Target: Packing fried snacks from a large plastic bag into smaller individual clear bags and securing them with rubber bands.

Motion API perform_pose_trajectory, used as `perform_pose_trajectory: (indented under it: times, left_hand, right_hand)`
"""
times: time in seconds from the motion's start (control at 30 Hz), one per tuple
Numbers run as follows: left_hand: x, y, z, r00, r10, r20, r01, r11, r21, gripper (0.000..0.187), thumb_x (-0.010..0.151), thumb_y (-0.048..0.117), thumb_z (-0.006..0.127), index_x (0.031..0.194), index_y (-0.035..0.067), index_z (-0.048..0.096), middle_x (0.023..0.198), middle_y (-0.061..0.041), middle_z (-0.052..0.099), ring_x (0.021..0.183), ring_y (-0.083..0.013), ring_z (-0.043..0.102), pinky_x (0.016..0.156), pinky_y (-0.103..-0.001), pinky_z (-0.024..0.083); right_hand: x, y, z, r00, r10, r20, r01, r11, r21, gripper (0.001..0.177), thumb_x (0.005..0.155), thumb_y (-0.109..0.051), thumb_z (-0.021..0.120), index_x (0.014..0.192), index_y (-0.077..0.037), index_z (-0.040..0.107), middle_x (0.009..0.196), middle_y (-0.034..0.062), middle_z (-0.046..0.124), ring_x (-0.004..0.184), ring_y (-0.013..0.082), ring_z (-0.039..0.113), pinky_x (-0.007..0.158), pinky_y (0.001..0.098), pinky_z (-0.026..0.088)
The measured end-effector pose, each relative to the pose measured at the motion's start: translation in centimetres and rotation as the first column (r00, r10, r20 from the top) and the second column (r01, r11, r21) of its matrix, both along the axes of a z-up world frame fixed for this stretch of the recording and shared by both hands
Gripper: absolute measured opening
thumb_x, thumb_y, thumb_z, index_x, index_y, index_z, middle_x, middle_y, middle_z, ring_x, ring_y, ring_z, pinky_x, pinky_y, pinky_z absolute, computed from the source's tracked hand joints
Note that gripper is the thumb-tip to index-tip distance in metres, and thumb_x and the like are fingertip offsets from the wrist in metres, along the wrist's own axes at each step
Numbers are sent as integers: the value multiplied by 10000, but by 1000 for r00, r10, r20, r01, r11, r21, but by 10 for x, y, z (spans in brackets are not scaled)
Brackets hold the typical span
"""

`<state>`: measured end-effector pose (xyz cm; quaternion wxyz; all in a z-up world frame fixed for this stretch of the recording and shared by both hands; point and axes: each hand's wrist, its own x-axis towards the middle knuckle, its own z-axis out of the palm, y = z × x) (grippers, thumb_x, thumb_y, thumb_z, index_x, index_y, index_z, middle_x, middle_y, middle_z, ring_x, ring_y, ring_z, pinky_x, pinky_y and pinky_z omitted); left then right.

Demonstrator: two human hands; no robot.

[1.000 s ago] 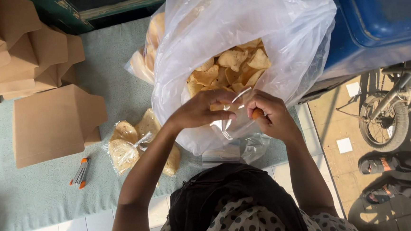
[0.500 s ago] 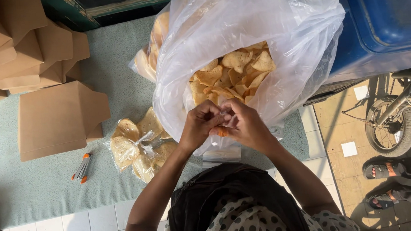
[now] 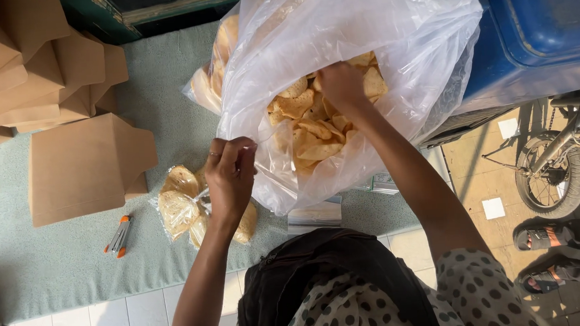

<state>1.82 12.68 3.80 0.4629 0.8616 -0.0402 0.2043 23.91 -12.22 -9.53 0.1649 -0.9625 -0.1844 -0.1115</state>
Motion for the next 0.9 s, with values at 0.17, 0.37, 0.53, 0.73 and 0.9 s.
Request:
perform_pose_trajectory:
  times: [0.17, 0.37, 0.53, 0.73, 0.9]
  left_hand:
    - [-7, -1, 27, 976, 92, 195, -113, 989, 99, 119, 961, -16, 700, 1075, 20, 699, 904, -106, 620, 651, -190, 674, 544, -293, 536]
    - [13, -17, 27, 991, -15, 132, -17, 971, 238, 93, 982, 115, 699, 1062, 67, 697, 910, -126, 758, 608, -206, 716, 519, -335, 546]
    - [56, -39, -5, 990, -136, -21, 135, 933, 333, 95, 1008, 167, 648, 1004, 82, 690, 800, -111, 748, 611, -296, 712, 519, -392, 552]
    - [106, -84, -29, 971, -32, 235, -48, 944, 326, 97, 982, 172, 636, 981, 83, 675, 817, -155, 730, 645, -356, 687, 531, -453, 539]
    - [108, -105, -34, 964, -198, 178, 191, 980, 53, 92, 994, 111, 650, 989, 21, 664, 793, -162, 702, 671, -341, 686, 610, -437, 536]
  right_hand:
    - [14, 52, -36, 830, 258, 494, -101, 941, -322, 462, 786, -133, 627, 1229, -19, 691, 1239, 237, 677, 1111, 406, 661, 748, 451, 575]
    - [16, 26, -8, 883, 231, 408, -219, 973, -78, 326, 851, -119, 663, 1166, -48, 711, 1225, 184, 676, 1141, 392, 636, 959, 529, 547]
    - [-47, -50, 99, 989, -67, -134, 107, 942, 317, 154, 936, -182, 745, 971, -32, 733, 794, 107, 731, 695, 270, 688, 627, 416, 557]
    - [-155, -85, 163, 968, -79, -240, 234, 633, 738, 126, 1014, -87, 735, 1004, -1, 642, 826, 60, 723, 684, 62, 683, 566, 211, 533]
    - [-199, -57, 162, 916, -78, 393, -111, 893, 436, 190, 938, 42, 756, 1093, -8, 658, 972, 101, 656, 706, 125, 659, 627, 266, 577]
